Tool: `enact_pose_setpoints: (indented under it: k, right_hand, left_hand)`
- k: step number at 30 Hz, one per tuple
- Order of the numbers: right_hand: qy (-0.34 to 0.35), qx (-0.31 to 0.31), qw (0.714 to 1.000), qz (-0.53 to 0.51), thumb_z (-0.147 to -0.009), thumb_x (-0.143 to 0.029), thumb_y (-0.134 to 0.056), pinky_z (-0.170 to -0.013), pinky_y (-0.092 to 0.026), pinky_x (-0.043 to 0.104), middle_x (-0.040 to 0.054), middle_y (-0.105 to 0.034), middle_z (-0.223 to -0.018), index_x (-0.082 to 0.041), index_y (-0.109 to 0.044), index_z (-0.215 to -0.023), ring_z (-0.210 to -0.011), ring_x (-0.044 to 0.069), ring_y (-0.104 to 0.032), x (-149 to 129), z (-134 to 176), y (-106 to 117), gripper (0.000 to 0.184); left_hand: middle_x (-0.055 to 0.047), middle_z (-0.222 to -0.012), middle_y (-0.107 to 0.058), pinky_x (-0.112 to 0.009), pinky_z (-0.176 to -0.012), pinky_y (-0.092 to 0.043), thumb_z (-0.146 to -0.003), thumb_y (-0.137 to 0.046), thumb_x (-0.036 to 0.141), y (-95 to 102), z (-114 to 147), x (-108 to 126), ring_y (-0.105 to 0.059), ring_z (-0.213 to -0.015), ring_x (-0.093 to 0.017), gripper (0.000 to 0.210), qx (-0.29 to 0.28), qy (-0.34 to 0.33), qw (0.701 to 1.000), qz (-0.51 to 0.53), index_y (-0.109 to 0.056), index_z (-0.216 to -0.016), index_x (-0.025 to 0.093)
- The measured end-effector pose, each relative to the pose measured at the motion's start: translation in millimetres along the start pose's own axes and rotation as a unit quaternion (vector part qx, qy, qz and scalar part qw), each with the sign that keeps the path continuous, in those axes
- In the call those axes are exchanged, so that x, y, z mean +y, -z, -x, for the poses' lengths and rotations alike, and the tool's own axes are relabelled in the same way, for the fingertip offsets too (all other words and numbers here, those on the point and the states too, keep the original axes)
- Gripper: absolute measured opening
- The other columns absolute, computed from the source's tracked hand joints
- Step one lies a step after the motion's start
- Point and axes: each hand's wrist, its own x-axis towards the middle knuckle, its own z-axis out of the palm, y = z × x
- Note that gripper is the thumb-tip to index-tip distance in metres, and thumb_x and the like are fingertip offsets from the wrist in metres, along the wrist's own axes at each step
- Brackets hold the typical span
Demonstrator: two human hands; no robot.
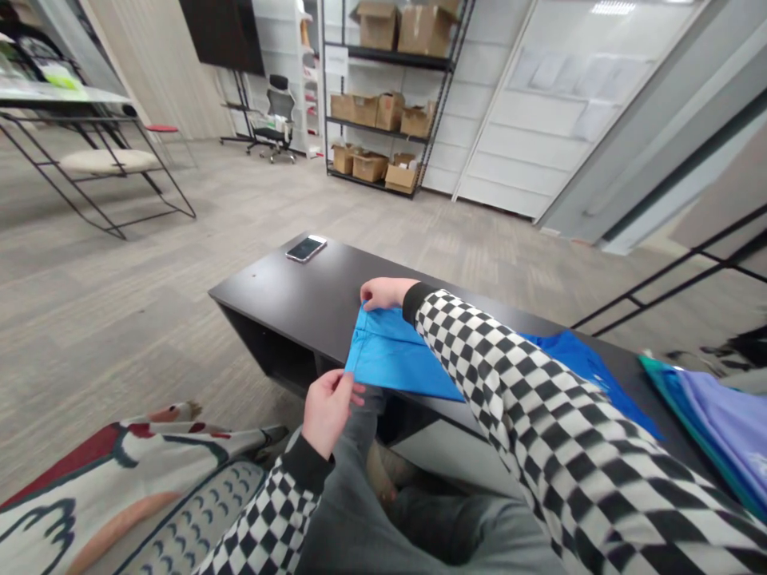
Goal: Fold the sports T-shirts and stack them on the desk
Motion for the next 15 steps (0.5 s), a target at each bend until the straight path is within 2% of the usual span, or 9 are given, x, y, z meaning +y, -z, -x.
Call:
enact_pose_setpoints:
  k: [5, 8, 11, 15]
  right_hand:
    - [-0.007, 0.018, 1.000, -0.021, -0.098, -0.030, -0.082, -0.076, -0.053, 0.024, 0.0077, -0.086, -0.123, -0.019, -0.085, -0.126, -0.101, 0.022, -0.078, -2, -7, 0, 0.029]
    - [-0.003, 0.010, 0.999, -0.038, -0.096, -0.031, -0.086, -0.076, -0.053, 0.022, 0.0053, -0.087, -0.120, -0.020, -0.085, -0.124, -0.100, 0.020, -0.079, -2, -11, -3, 0.030]
    - [0.007, -0.006, 0.998, -0.062, -0.092, -0.026, -0.089, -0.076, -0.053, 0.021, 0.0039, -0.088, -0.115, -0.020, -0.087, -0.121, -0.097, 0.019, -0.078, -3, -11, -2, 0.029]
    - [0.019, 0.001, 0.996, -0.084, -0.086, -0.018, -0.091, -0.077, -0.052, 0.021, 0.0000, -0.088, -0.101, -0.020, -0.089, -0.110, -0.087, 0.017, -0.075, -3, -8, 20, 0.024]
  left_hand:
    - [-0.014, -0.090, -0.084, -0.027, -0.055, -0.057, -0.080, -0.085, 0.053, 5.3, 10, 5, -0.083, -0.077, -0.027, 0.048, -0.002, 0.055, 0.993, 0.100, -0.073, -0.105, 0.015]
    - [-0.014, -0.094, -0.083, -0.026, -0.051, -0.055, -0.079, -0.089, 0.065, 1.9, 8, 8, -0.081, -0.073, -0.025, 0.060, 0.001, 0.071, 0.991, 0.117, -0.070, -0.109, 0.016]
    - [-0.010, -0.086, -0.079, -0.023, -0.046, -0.048, -0.076, -0.090, 0.074, -1.1, 1, 7, -0.073, -0.062, -0.019, 0.063, 0.010, 0.034, 0.997, 0.073, -0.069, -0.097, 0.017]
    - [0.000, -0.067, -0.069, -0.022, -0.048, -0.046, -0.088, -0.083, 0.064, 0.9, -6, 23, -0.060, -0.051, -0.013, 0.046, 0.046, -0.056, 0.997, 0.005, -0.069, -0.088, 0.020]
